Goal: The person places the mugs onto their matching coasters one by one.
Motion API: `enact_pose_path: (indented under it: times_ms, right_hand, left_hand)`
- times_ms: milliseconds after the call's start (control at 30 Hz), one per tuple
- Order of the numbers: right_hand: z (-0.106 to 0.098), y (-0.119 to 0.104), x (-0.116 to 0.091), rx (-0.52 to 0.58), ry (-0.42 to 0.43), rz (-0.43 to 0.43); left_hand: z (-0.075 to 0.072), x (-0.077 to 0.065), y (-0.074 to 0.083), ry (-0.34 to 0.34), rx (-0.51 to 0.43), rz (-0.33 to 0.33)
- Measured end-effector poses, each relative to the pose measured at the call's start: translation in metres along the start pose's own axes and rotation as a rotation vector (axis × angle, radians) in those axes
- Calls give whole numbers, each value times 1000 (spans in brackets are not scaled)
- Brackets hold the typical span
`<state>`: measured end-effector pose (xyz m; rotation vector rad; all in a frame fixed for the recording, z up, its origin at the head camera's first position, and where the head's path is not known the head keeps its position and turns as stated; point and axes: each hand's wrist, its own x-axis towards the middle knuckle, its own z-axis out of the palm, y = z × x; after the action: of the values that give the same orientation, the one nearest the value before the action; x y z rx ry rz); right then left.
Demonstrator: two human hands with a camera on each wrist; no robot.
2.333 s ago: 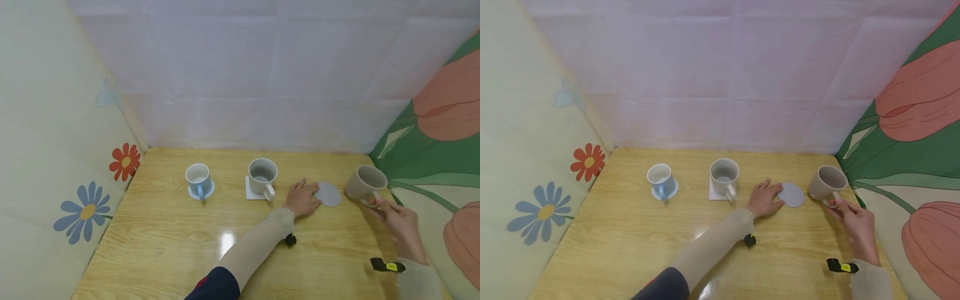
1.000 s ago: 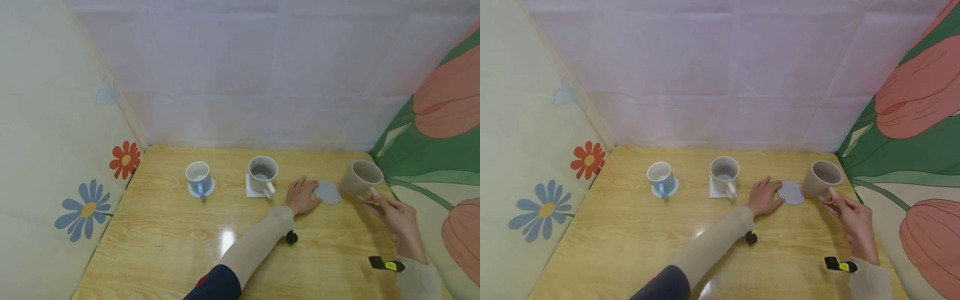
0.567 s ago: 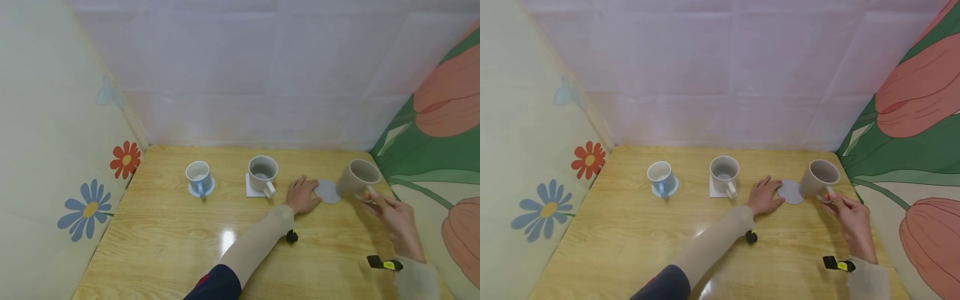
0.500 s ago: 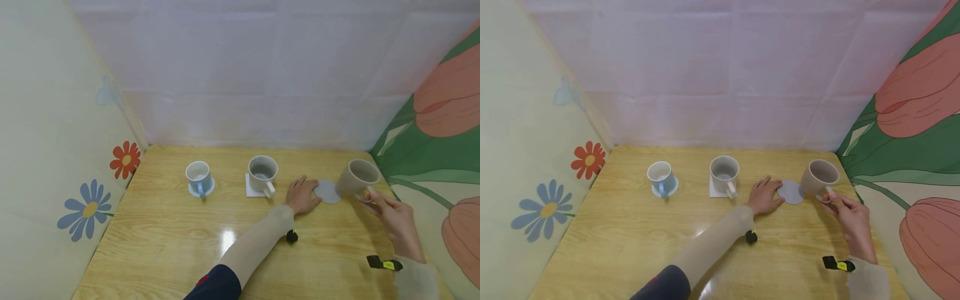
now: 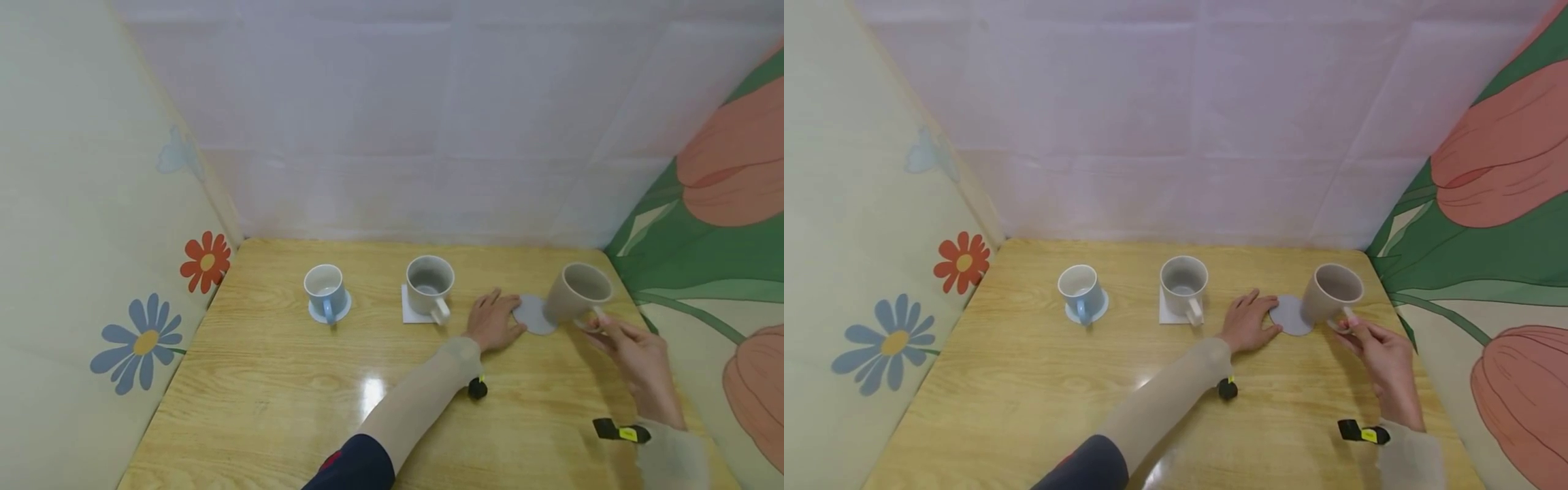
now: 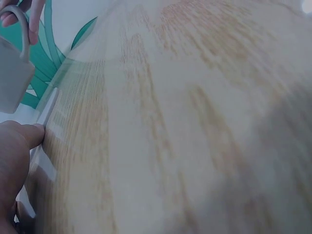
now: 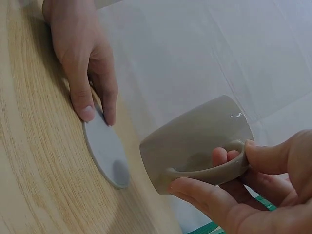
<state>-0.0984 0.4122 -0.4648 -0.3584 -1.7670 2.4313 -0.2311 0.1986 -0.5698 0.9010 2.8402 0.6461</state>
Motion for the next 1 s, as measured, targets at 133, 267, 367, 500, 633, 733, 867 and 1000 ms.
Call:
enact_pose_path:
  times_ms: [133, 267, 367, 500, 633, 733, 867, 1000]
  right_hand:
    - [2, 1, 0, 6, 5, 11]
    - [3, 2, 1, 4, 6, 11]
    - [4, 4, 1, -16, 6, 15]
    - [5, 5, 1, -45, 14, 31]
    - [8, 5, 2, -67, 31, 50]
    - [9, 4, 2, -80, 41, 61]
    - [11, 4, 2, -88, 44, 57]
    - [12, 7, 2, -72, 35, 37]
  left_hand:
    - [1, 0, 0, -1, -4, 2]
    - [1, 0, 0, 0, -11, 4]
    - [1, 1, 0, -1, -10, 3]
    - [1, 1, 0, -6, -7, 4]
    - [0, 0, -1, -1, -13, 6]
    - [-1, 0, -1, 2, -16, 4]
    - [0, 0, -1, -12, -22, 2]
    - [1, 1, -1, -15, -27, 3]
